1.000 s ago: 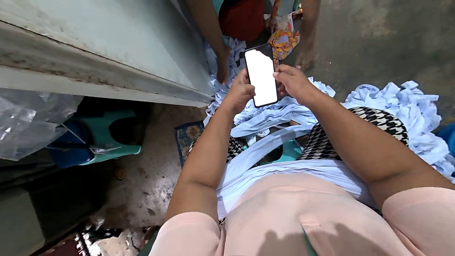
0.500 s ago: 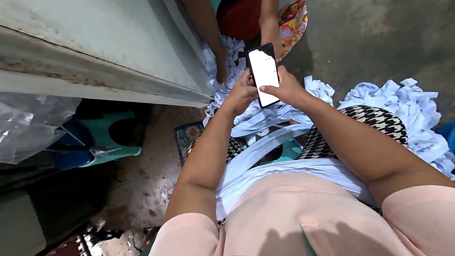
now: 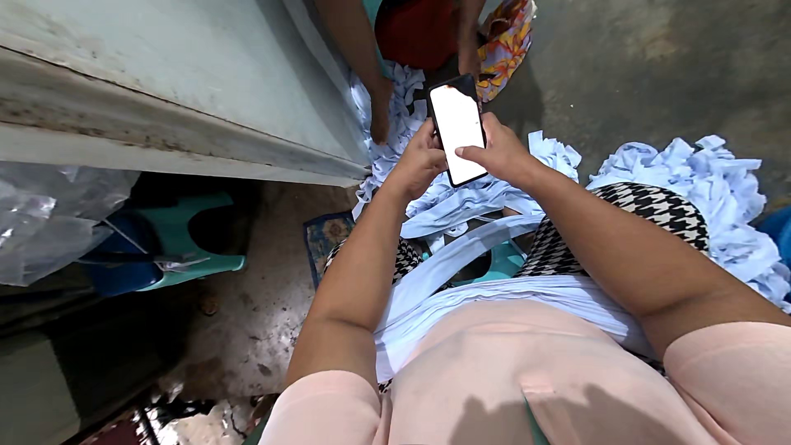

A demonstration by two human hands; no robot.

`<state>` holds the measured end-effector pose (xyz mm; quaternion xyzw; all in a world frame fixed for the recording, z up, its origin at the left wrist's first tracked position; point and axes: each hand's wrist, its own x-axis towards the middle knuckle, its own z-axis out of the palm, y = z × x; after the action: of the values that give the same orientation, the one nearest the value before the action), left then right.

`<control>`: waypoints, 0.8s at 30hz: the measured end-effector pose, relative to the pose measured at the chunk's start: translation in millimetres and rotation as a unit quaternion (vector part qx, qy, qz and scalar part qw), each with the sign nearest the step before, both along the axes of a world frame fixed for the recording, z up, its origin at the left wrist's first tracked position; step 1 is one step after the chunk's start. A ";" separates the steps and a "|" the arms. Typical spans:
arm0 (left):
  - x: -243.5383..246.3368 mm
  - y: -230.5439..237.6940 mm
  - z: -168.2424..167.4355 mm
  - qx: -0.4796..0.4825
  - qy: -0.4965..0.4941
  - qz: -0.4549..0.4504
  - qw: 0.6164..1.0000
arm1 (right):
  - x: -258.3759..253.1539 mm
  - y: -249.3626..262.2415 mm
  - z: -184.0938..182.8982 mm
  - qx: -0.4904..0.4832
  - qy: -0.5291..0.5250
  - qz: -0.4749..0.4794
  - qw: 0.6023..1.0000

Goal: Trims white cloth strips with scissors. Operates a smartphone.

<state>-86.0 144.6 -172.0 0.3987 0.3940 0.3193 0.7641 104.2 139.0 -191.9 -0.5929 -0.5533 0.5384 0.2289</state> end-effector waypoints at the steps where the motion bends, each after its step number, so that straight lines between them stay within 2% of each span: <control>1: 0.0 -0.1 0.1 0.000 0.002 0.000 1.000 | 0.2 -0.2 0.3 -0.001 0.003 0.000 1.000; 24: -0.9 0.5 -0.3 0.002 0.007 0.014 1.000 | 1.9 3.4 3.9 -0.031 0.051 -0.009 0.998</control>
<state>-86.9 145.1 -172.3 0.3968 0.4047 0.3279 0.7558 106.1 142.4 -188.1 -0.5763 -0.5184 0.5828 0.2439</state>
